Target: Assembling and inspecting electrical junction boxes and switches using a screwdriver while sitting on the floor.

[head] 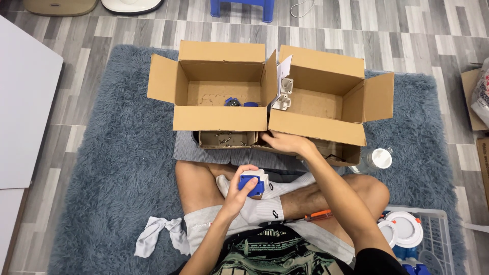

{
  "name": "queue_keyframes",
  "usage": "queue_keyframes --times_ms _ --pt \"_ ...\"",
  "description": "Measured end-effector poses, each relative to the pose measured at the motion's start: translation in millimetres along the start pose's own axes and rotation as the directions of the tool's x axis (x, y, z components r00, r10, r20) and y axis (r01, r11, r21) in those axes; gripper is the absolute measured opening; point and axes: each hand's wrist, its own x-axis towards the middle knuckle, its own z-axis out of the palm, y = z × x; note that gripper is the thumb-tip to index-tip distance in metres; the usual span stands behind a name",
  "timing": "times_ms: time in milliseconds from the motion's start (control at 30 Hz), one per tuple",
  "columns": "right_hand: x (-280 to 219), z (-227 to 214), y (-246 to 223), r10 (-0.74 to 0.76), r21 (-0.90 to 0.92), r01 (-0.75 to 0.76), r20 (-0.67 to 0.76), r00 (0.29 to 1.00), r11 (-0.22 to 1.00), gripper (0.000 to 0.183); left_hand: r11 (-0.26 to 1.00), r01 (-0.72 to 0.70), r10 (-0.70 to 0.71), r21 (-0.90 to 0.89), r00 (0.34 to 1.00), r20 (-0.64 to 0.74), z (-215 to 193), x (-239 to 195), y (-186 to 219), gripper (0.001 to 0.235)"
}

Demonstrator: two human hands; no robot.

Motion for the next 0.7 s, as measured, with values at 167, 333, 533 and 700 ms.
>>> queue_keyframes --times_ms 167,333,533,700 --pt "18.6 4.3 19.0 -0.138 -0.176 0.124 -0.069 0.988 0.977 0.078 1.0 0.03 -0.03 -0.004 1.0 0.0 10.6 -8.2 17.2 0.041" --pt "104.3 23.9 105.4 -0.362 -0.638 0.2 -0.133 0.923 0.744 0.065 0.999 0.039 -0.039 -0.01 0.999 -0.012 12.1 -9.8 20.7 0.041" --pt "111.0 29.1 136.1 -0.401 -0.849 0.055 -0.19 0.896 0.525 0.06 0.999 0.041 -0.041 -0.018 0.999 -0.007 11.2 -9.4 19.8 0.04" --pt "140.8 44.3 188.3 -0.484 -0.887 0.014 -0.238 0.842 0.461 0.047 0.998 0.052 -0.052 -0.018 0.999 0.006 10.8 -7.2 14.9 0.04"
